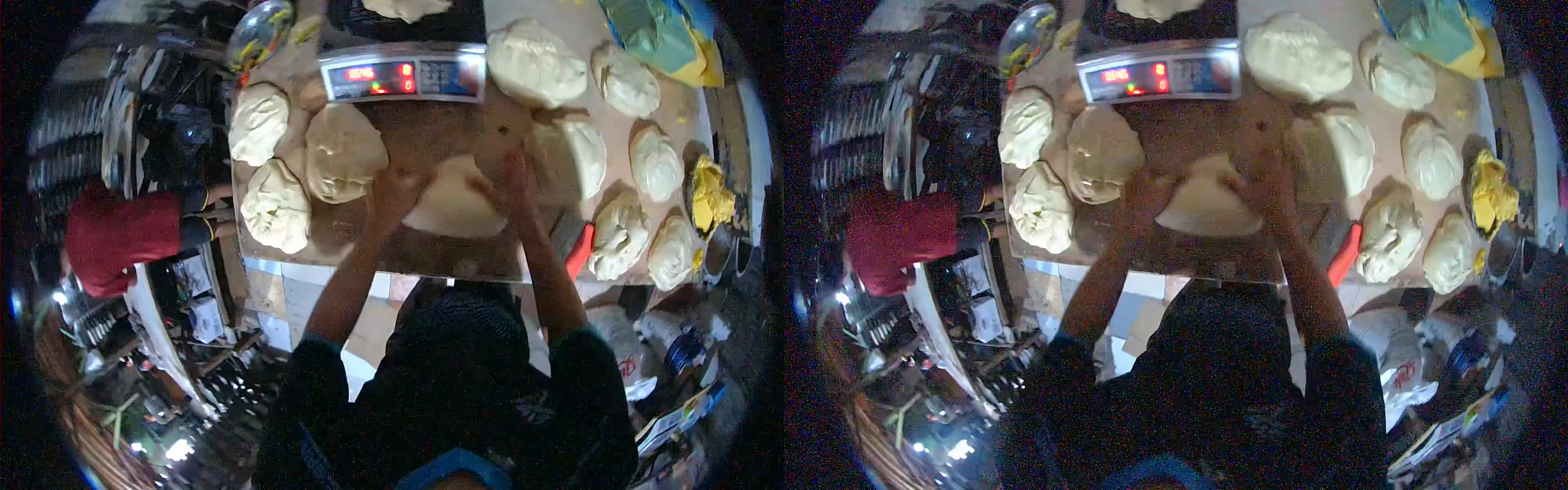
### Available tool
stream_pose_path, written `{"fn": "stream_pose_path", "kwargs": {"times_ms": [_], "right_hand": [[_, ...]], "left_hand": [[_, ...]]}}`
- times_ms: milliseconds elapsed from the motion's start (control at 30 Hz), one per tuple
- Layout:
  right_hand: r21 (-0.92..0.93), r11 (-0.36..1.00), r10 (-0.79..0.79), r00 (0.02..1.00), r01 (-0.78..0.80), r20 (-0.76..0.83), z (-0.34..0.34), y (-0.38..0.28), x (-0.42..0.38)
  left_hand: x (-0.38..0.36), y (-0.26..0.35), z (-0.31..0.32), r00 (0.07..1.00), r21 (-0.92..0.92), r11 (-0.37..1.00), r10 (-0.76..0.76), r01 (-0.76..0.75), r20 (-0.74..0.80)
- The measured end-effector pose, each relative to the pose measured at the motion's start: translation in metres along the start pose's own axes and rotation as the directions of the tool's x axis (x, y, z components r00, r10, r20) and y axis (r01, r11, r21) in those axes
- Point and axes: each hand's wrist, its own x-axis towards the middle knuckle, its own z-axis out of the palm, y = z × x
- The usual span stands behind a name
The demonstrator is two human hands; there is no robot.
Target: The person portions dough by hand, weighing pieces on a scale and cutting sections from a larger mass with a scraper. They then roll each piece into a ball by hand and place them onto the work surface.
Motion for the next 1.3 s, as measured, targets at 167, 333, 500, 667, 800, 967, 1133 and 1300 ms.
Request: {"fn": "stream_pose_path", "kwargs": {"times_ms": [167, 333, 500, 667, 800, 967, 1133, 1300], "right_hand": [[0.546, 0.823, 0.278, 0.950, -0.159, -0.142, 0.019, 0.046, -0.025], [0.446, 0.889, -0.090, 0.994, 0.109, -0.063, 0.043, 0.049, -0.075], [0.512, 0.659, 0.139, 0.759, -0.550, 0.637, 0.059, 0.084, -0.041], [0.880, 0.311, -0.245, 0.865, -0.358, 0.438, 0.068, 0.055, -0.140], [0.393, 0.900, -0.389, 0.749, 0.185, 0.536, 0.098, 0.109, -0.130], [0.353, 0.925, -0.271, 0.895, 0.141, 0.353, -0.031, -0.106, -0.104], [-0.033, 0.898, -0.374, 0.801, 0.439, 0.468, 0.012, 0.012, -0.128], [-0.145, 0.936, -0.013, 0.441, 0.322, 0.898, 0.011, 0.050, -0.116]], "left_hand": [[0.058, 0.056, -0.022, 0.684, 0.605, 0.654, 0.691, -0.455, -0.233], [0.032, 0.080, 0.047, 0.726, 0.283, 0.678, 0.677, -0.679, 0.120], [-0.001, 0.086, -0.004, 0.822, 0.035, 0.940, 0.278, -0.339, 0.498], [-0.112, -0.062, 0.056, 0.797, -0.212, 0.911, 0.412, -0.354, 0.442], [-0.093, -0.099, 0.090, 0.973, -0.164, 0.972, 0.192, -0.171, 0.125], [-0.140, 0.053, -0.082, 0.796, -0.302, 0.866, 0.491, -0.399, 0.355], [-0.133, -0.007, 0.012, 0.657, -0.245, 0.669, 0.741, -0.702, 0.141], [-0.142, -0.024, 0.034, 0.711, -0.356, 0.775, 0.626, -0.522, 0.321]]}}
